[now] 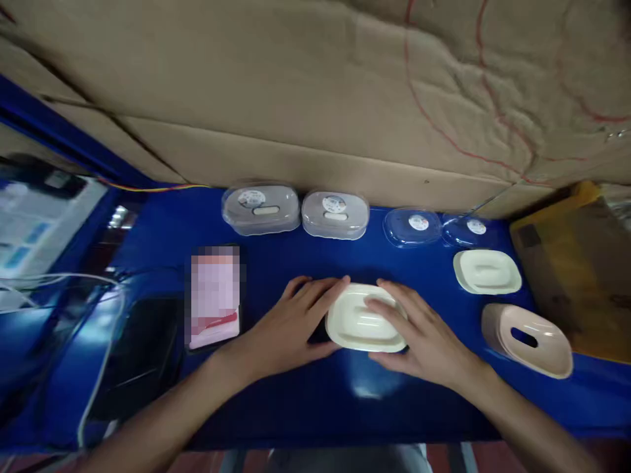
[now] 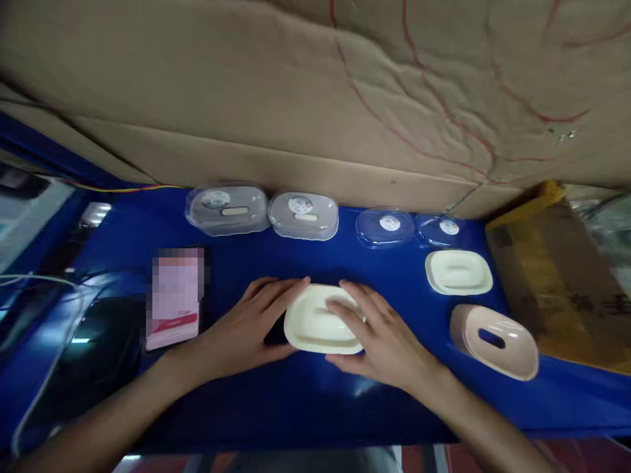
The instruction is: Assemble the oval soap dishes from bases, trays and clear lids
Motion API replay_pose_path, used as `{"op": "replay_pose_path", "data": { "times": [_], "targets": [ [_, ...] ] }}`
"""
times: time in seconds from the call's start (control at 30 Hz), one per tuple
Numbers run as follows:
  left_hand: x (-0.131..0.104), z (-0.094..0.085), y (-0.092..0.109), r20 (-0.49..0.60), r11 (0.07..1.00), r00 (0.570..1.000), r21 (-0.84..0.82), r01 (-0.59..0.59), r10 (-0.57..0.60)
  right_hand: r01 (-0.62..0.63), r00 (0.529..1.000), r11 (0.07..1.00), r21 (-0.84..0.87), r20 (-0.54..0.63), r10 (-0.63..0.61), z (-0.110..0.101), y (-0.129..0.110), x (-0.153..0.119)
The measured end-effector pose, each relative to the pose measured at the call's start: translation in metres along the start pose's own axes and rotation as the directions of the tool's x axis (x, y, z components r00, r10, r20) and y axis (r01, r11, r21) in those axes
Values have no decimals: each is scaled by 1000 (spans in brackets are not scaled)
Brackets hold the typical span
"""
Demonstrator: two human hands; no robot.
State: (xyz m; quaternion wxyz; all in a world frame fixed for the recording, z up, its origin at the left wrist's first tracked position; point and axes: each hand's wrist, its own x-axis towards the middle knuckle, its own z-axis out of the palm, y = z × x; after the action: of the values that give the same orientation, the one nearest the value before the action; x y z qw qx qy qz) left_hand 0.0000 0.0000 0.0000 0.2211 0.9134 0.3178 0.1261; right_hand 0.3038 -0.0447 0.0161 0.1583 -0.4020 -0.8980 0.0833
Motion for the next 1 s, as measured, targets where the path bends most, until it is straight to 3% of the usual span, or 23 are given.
{"op": "replay_pose_path", "data": {
  "times": [0.4,0.6,1.0],
  "targets": [
    [2,3,0,-32,999,999,-33,-20,19,46,999,998,46,-19,-46,-10,6,0],
    [1,3,-2,-38,999,998,7,-41,42,27,999,998,55,44,-29,-5,5,-1],
    [2,3,-1,-19,997,998,47,-54,55,-19,999,999,49,42,17,1,-2,0]
  ]
}}
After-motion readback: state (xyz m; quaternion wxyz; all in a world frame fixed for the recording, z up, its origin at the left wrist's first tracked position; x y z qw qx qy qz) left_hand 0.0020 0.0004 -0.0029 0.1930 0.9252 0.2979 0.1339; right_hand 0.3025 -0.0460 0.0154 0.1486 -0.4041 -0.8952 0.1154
